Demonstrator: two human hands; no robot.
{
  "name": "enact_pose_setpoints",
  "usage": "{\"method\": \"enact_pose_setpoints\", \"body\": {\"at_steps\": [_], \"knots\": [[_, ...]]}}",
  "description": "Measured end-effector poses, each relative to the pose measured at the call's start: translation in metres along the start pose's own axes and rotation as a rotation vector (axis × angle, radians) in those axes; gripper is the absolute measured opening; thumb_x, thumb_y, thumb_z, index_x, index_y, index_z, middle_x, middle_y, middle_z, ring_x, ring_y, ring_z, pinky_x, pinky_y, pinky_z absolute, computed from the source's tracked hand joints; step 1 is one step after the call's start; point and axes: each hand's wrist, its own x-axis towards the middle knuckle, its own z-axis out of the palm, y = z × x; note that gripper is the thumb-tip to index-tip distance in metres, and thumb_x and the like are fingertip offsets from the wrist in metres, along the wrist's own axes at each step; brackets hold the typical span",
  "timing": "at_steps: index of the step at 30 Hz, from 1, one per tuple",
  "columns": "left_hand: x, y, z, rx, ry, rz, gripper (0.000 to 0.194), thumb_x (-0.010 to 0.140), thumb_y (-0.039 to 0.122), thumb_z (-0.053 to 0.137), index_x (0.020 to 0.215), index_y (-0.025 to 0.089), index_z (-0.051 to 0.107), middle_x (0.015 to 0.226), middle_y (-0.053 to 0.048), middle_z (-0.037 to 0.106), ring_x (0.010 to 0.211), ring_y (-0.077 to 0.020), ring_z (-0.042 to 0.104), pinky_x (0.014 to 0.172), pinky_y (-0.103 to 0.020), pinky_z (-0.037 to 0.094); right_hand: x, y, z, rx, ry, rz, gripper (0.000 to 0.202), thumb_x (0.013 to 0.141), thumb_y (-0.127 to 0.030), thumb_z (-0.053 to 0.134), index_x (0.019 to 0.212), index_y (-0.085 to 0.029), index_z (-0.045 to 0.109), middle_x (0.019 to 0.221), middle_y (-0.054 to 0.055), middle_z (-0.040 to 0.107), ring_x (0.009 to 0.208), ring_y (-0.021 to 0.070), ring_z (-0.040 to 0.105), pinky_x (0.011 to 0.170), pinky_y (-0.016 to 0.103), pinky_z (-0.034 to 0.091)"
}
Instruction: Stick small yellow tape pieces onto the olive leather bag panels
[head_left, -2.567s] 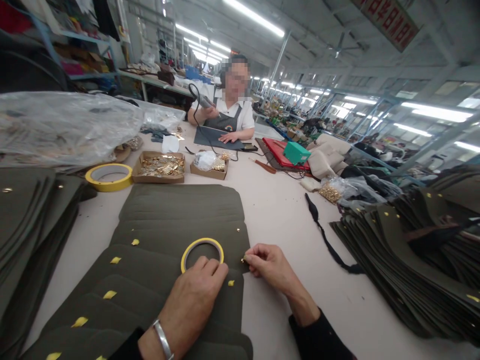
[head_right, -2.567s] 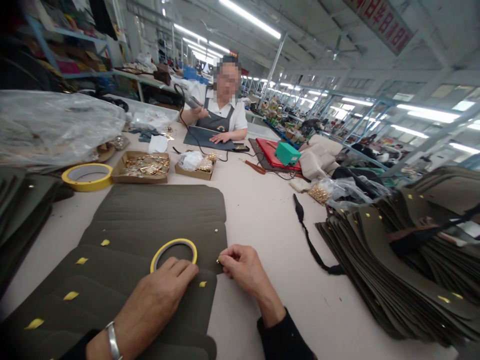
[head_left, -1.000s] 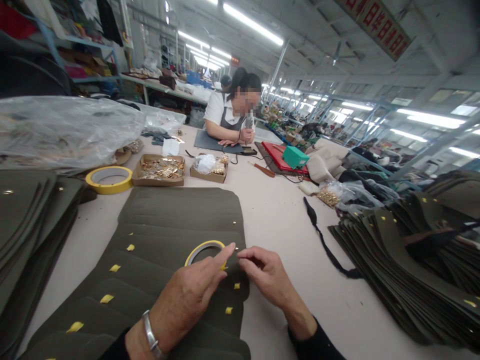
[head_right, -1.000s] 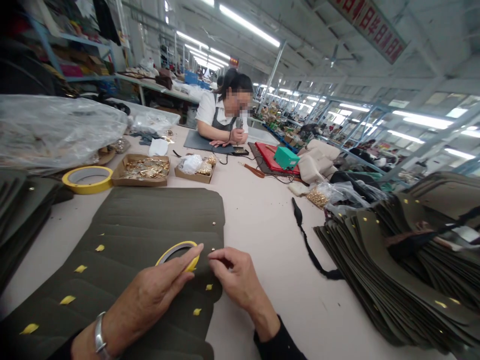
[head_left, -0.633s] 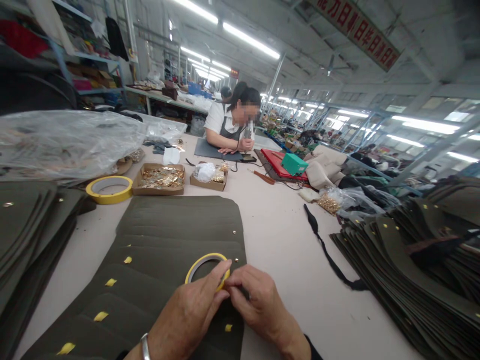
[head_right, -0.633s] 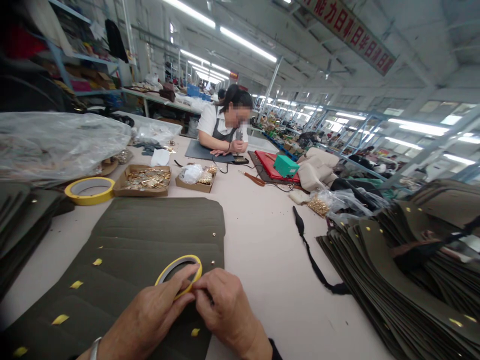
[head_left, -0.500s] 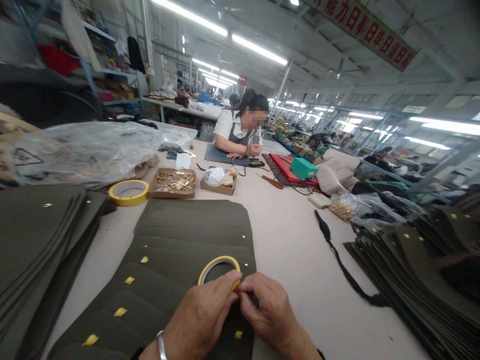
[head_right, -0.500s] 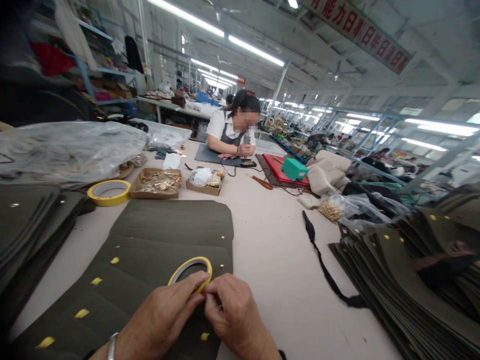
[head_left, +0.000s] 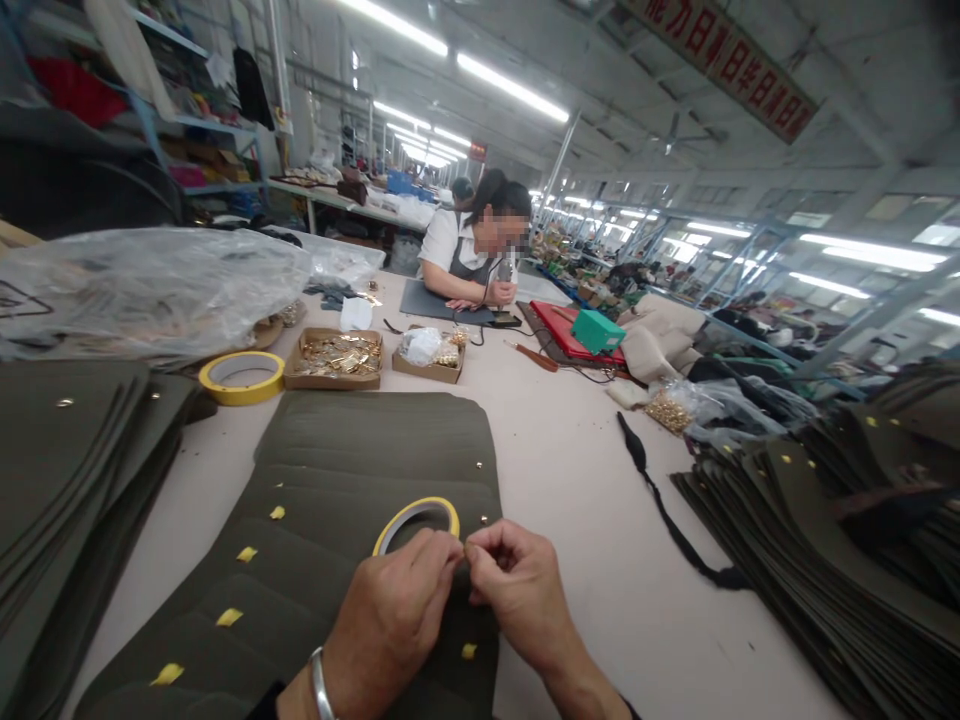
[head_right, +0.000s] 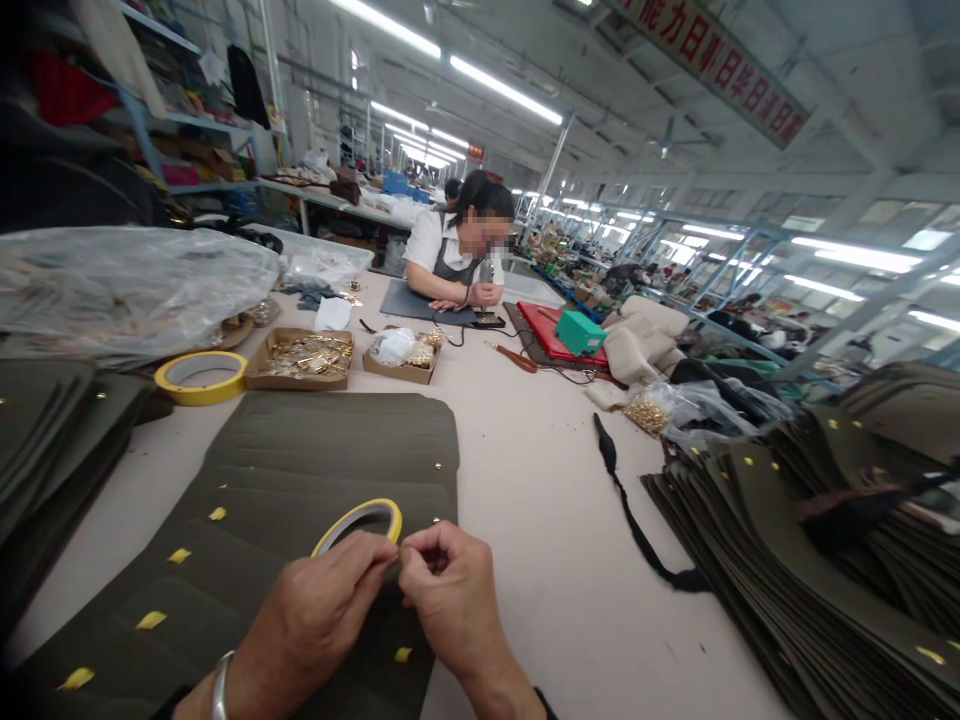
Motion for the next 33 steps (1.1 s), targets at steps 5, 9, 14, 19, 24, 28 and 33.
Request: {"method": "enact_pose_setpoints", "body": {"at_steps": [5, 9, 14, 19, 24, 28, 33], "knots": [[0.003, 0.003, -0.004, 0.021, 0.022, 0.009, 0.021, 0.094, 0.012, 0.038, 0.084, 0.019, 0.054, 0.067, 0.001, 0.058, 0.057, -0.011, 0.058, 0.054, -0.02, 0.044, -0.001, -0.005, 0.004, 0.097, 0.019, 0.044, 0.01, 0.071, -0.024, 0.062, 0.067, -0.014, 0.064, 0.052, -0.003, 0.058, 0.043, 0.0095, 0.053, 0.043, 0.019, 0.044], [0.002, 0.012, -0.006, -0.018, 0.052, 0.035, 0.018, 0.093, 0.011, 0.04, 0.086, 0.019, 0.054, 0.068, 0.001, 0.058, 0.058, -0.0109, 0.058, 0.056, -0.02, 0.044, 0.009, 0.004, -0.001, 0.142, 0.067, 0.062, 0.013, 0.071, -0.027, 0.064, 0.068, -0.014, 0.064, 0.05, -0.002, 0.059, 0.041, 0.0103, 0.055, 0.042, 0.02, 0.044], [-0.003, 0.018, 0.0, 0.056, -0.075, 0.052, 0.018, 0.093, 0.011, 0.04, 0.087, 0.019, 0.055, 0.071, -0.001, 0.06, 0.062, -0.0127, 0.058, 0.06, -0.022, 0.047, 0.031, 0.025, -0.028, 0.229, 0.062, 0.186, 0.028, 0.068, -0.039, 0.072, 0.073, -0.011, 0.066, 0.052, -0.001, 0.061, 0.041, 0.0093, 0.054, 0.042, 0.02, 0.044], [-0.001, 0.013, 0.005, 0.313, -0.441, -0.122, 0.015, 0.086, 0.007, 0.051, 0.087, 0.02, 0.058, 0.087, -0.003, 0.064, 0.08, -0.0218, 0.059, 0.067, -0.034, 0.053, 0.039, 0.036, -0.037, 0.082, -0.056, 0.124, 0.029, 0.073, -0.04, 0.068, 0.078, -0.011, 0.069, 0.055, -0.001, 0.06, 0.045, 0.0077, 0.051, 0.045, 0.019, 0.042], [0.003, 0.015, 0.005, 0.344, -0.598, -0.17, 0.017, 0.088, 0.006, 0.049, 0.09, 0.02, 0.059, 0.091, -0.004, 0.064, 0.084, -0.0216, 0.058, 0.072, -0.035, 0.053, 0.04, 0.034, -0.027, -0.176, -0.024, 0.022, 0.021, 0.079, -0.031, 0.06, 0.076, -0.013, 0.07, 0.056, -0.001, 0.061, 0.051, 0.0111, 0.054, 0.048, 0.021, 0.043], [0.003, 0.016, 0.005, 0.362, -0.605, -0.163, 0.017, 0.088, 0.007, 0.048, 0.09, 0.019, 0.059, 0.09, -0.004, 0.064, 0.083, -0.0206, 0.058, 0.071, -0.033, 0.052, 0.04, 0.028, -0.022, -0.379, 0.006, -0.086, 0.018, 0.079, -0.024, 0.056, 0.073, -0.015, 0.071, 0.066, 0.002, 0.069, 0.059, 0.0141, 0.06, 0.056, 0.024, 0.045], [0.0, 0.016, 0.005, 0.389, -0.598, -0.154, 0.017, 0.087, 0.006, 0.049, 0.09, 0.02, 0.059, 0.089, -0.003, 0.063, 0.08, -0.0207, 0.059, 0.069, -0.034, 0.053, 0.043, 0.027, -0.023, -0.547, -0.006, -0.18, 0.014, 0.081, -0.021, 0.056, 0.084, -0.018, 0.07, 0.06, -0.001, 0.066, 0.055, 0.0138, 0.059, 0.056, 0.024, 0.043]]}}
